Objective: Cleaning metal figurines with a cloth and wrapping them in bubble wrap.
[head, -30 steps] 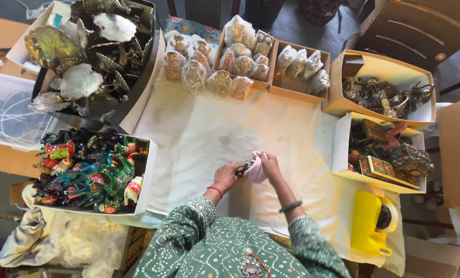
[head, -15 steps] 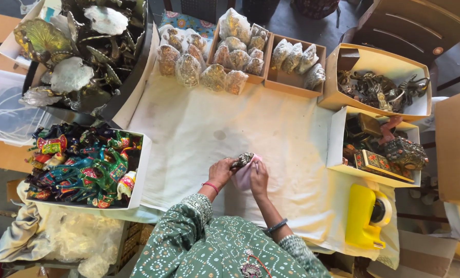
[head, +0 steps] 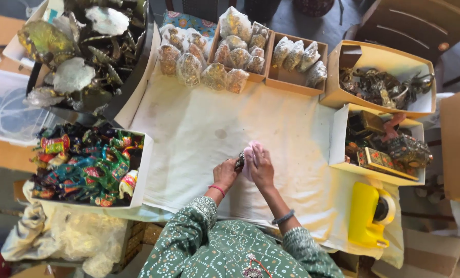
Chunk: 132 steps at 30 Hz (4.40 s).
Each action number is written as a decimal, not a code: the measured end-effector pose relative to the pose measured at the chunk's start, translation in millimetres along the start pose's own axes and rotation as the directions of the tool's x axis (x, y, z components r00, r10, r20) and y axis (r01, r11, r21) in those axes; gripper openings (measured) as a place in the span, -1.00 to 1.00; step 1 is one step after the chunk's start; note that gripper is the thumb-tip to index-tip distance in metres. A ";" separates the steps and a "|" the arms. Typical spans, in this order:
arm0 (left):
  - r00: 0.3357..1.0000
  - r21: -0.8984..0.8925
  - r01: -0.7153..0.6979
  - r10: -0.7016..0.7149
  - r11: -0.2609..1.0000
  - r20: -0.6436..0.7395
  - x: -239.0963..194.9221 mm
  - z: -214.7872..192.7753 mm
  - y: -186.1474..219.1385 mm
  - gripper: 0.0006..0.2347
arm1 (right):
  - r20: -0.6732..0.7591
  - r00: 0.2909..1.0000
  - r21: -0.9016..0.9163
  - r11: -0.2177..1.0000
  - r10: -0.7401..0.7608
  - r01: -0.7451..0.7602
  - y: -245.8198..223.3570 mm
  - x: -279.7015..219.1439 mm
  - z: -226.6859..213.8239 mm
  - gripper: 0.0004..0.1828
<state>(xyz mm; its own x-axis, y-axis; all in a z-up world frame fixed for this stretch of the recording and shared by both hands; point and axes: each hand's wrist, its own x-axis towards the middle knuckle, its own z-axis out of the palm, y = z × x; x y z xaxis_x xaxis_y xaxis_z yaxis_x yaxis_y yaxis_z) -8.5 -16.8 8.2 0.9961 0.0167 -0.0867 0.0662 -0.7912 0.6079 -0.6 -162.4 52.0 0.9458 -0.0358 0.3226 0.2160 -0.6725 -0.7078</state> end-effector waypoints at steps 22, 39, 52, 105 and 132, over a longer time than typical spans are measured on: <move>0.981 0.038 -0.099 0.092 0.994 0.169 15.6 14.7 -15.2 -0.81 | 0.033 0.903 -0.324 0.850 -0.428 0.415 -48.4 -8.8 -10.4 -0.61; 0.970 -0.269 -0.102 0.156 0.958 0.187 26.8 7.7 -35.2 -0.76 | 0.146 0.850 -0.173 0.833 -0.506 0.525 -46.0 -2.6 -31.2 -0.68; 0.911 -0.658 0.277 0.027 0.700 0.412 126.6 -11.8 -9.6 -0.73 | -0.352 0.836 0.088 0.904 0.421 -0.418 87.1 -36.0 -56.0 -0.85; 0.479 -0.481 0.115 -0.473 0.869 -0.740 -150.8 -270.2 -191.1 -0.86 | -0.197 0.875 0.143 0.896 0.442 -0.421 347.1 -22.6 -17.3 -0.87; -0.034 -0.361 0.926 -0.926 0.112 -0.375 -285.3 -132.8 -375.8 -0.48 | -0.192 0.931 0.224 0.910 -0.309 0.348 347.1 -7.5 33.7 -0.29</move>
<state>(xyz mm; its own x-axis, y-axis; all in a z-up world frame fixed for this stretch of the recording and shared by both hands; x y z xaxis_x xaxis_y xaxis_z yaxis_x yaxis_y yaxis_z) -309.7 357.0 -90.7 -0.0734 0.9617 -0.2641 0.9508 0.1474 0.2725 75.4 -370.7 -217.3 0.7675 0.0323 0.6402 0.5803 -0.4593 -0.6726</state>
